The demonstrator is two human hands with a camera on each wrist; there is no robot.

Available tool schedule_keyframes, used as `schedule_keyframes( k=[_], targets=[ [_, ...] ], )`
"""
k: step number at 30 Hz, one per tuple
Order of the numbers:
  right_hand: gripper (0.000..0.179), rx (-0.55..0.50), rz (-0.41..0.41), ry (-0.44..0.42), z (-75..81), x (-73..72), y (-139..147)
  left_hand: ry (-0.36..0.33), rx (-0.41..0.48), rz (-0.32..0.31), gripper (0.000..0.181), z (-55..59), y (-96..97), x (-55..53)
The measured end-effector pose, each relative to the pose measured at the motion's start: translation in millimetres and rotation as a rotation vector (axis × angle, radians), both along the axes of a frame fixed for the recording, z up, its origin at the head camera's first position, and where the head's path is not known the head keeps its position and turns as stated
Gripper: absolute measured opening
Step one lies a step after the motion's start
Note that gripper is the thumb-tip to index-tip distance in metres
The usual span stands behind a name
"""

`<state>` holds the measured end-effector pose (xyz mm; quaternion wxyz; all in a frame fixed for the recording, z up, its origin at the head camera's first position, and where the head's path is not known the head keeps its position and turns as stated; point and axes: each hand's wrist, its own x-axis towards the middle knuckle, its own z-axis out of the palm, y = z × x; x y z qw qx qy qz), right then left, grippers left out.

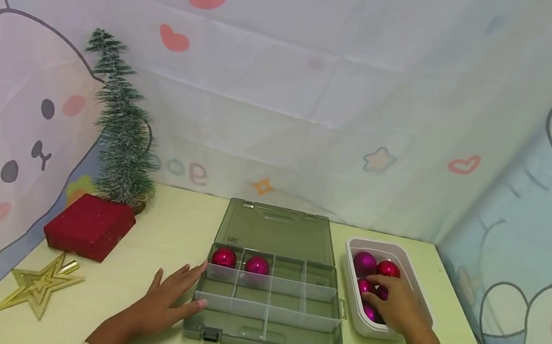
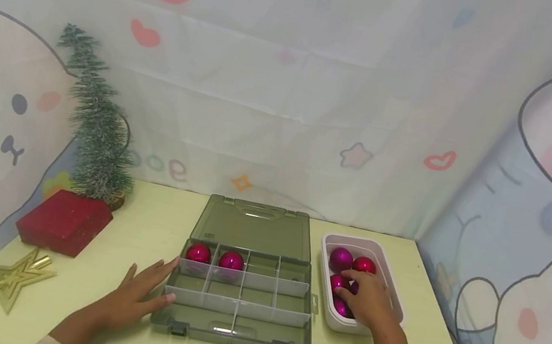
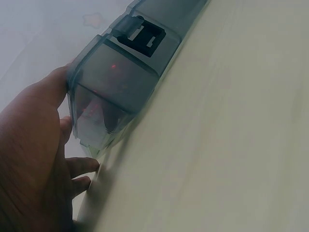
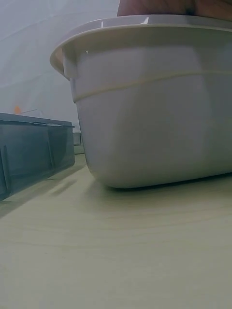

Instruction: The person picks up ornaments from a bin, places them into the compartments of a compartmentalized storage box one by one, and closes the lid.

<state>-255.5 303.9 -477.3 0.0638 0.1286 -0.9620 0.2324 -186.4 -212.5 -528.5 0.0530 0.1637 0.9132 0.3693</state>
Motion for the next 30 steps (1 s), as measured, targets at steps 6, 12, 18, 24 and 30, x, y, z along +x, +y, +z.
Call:
schedule_keyframes(
  k=[6, 12, 18, 24, 30],
  targets=[
    [0.04, 0.049, -0.033, 0.029, 3.5, 0.5, 0.9, -0.01, -0.002, 0.002, 0.081, 3.2, 0.2, -0.1],
    [0.041, 0.03, -0.024, 0.065, 4.9, 0.9, 3.2, -0.011, -0.008, 0.006, 0.082, 3.6, 1.3, 0.9],
    [0.043, -0.102, -0.005, 0.055, 11.6, 3.0, 3.9, -0.01, -0.002, 0.002, 0.082, 3.7, 0.7, 0.6],
    [0.047, -0.16, -0.005, 0.078, 18.9, 7.5, 6.2, -0.011, 0.003, -0.002, 0.081, 2.1, -0.1, -0.5],
    [0.045, -0.181, 0.01, 0.143, 21.4, 5.7, 7.9, -0.013, 0.006, 0.0, 0.082, 1.6, 0.2, -0.1]
  ],
)
